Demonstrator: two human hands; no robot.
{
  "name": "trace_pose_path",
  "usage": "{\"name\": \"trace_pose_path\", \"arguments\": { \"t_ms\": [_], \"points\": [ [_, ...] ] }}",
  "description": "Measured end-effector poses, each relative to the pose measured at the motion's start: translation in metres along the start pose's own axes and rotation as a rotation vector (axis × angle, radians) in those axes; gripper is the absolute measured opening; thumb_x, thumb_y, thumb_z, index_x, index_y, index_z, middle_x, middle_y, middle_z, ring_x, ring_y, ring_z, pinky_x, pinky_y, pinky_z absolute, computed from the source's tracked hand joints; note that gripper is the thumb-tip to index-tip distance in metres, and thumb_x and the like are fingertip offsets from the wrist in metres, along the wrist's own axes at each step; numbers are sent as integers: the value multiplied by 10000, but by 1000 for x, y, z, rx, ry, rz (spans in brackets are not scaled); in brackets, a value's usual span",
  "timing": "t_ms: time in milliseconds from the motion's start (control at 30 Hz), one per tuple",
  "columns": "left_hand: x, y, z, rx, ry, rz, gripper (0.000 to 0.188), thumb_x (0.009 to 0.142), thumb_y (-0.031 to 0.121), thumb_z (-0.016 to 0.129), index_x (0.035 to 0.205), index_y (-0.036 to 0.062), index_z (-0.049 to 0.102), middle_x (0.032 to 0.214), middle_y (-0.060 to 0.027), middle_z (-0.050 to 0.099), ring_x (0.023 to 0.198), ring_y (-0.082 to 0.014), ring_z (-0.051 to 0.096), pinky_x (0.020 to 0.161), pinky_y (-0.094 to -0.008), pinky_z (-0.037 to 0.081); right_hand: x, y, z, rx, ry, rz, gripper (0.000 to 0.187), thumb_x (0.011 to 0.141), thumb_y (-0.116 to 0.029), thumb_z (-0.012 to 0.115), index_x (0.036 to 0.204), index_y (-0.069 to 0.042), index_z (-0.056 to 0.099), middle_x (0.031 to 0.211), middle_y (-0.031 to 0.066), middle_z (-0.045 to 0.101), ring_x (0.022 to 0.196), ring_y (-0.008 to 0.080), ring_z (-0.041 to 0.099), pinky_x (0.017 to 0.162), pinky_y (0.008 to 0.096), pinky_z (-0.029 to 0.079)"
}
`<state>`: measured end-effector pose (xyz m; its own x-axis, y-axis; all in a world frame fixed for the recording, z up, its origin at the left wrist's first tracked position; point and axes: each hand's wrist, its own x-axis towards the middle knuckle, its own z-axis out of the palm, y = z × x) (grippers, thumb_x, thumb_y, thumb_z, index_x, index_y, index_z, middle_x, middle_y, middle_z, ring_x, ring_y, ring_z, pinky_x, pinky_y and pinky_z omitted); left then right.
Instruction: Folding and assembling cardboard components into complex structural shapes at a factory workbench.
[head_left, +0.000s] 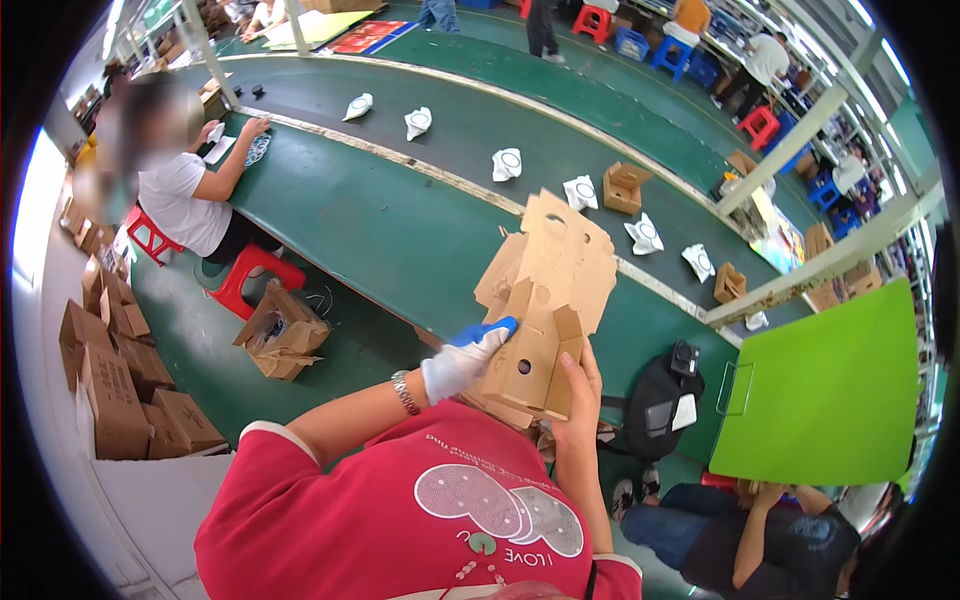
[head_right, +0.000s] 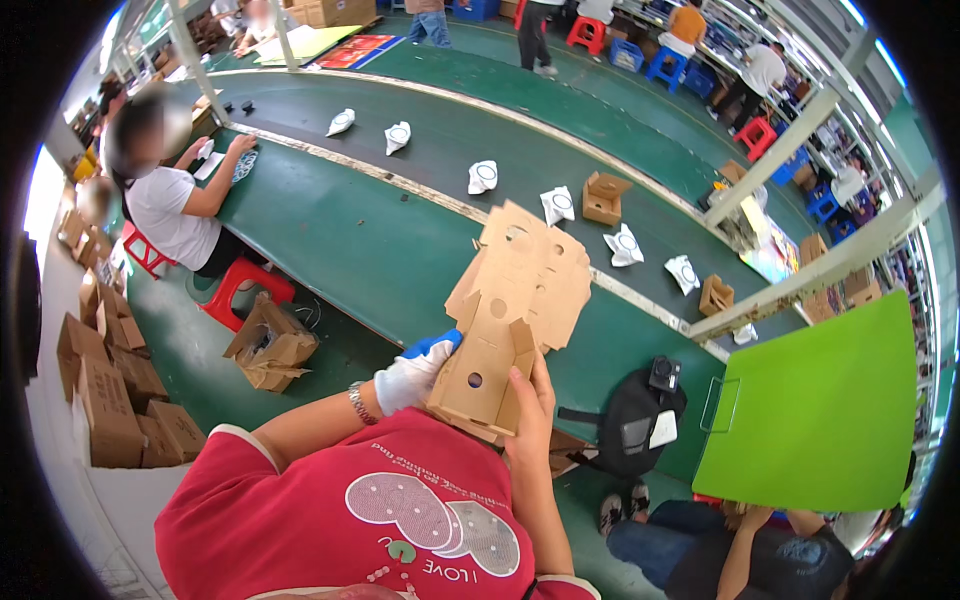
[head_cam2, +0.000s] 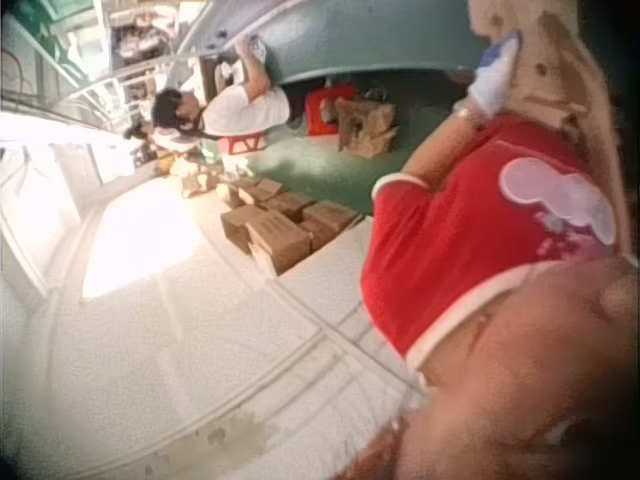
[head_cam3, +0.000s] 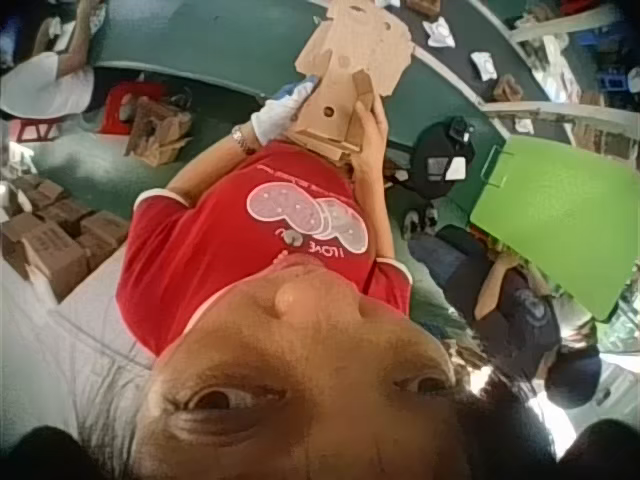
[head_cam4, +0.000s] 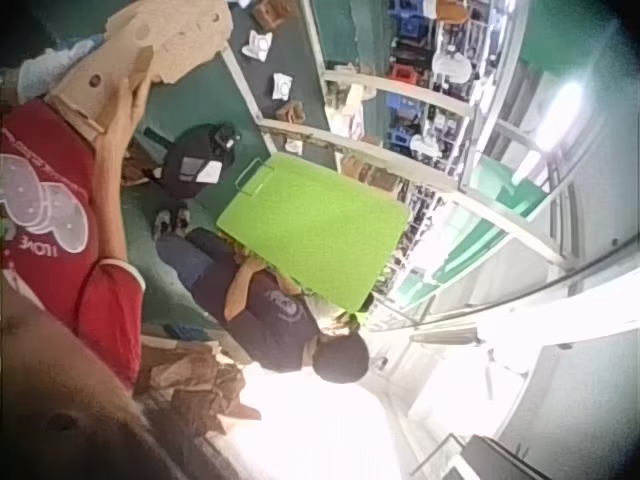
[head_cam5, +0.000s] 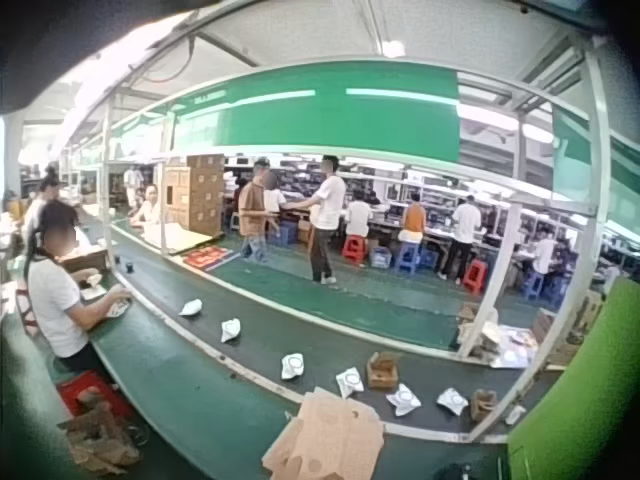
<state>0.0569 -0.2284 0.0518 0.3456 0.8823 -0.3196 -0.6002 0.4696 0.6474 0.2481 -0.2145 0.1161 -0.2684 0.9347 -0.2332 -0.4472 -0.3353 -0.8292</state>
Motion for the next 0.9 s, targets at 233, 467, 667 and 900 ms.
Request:
{"name": "trace_pose_path", "arguments": {
  "t_ms": [233,467,667,900],
  "points": [
    [-37,9,39,957,198,530,496,1007,162,522,1478,73,398,1423,-67,522,1218,-130,520,1044,-299,413,-20,23,-3,-501,85,-181,312,1018,-115,475,1302,-20,565,1295,76,566,1234,159,491,1058,277,342],
    [-39,0,29,925,118,326,269,1038,179,467,1211,52,629,1248,-74,587,1115,-133,562,1011,-296,431,-27,32,-13,-444,113,-57,273,1029,-214,514,1020,14,665,978,55,683,925,117,611,868,256,455],
    [-16,-23,27,533,458,514,477,979,102,592,1432,101,443,1249,-74,569,1076,-161,573,973,-321,461,-13,38,-1,-354,313,-82,242,1013,-194,559,970,26,650,924,44,663,878,97,593,819,244,457],
    [-9,-23,16,694,298,675,572,890,72,710,1406,70,462,1308,-84,575,1177,-207,513,968,-342,448,0,56,-23,-399,260,-168,282,967,-143,633,1192,-38,498,1035,25,522,949,109,532,815,257,444]
  ]
}}
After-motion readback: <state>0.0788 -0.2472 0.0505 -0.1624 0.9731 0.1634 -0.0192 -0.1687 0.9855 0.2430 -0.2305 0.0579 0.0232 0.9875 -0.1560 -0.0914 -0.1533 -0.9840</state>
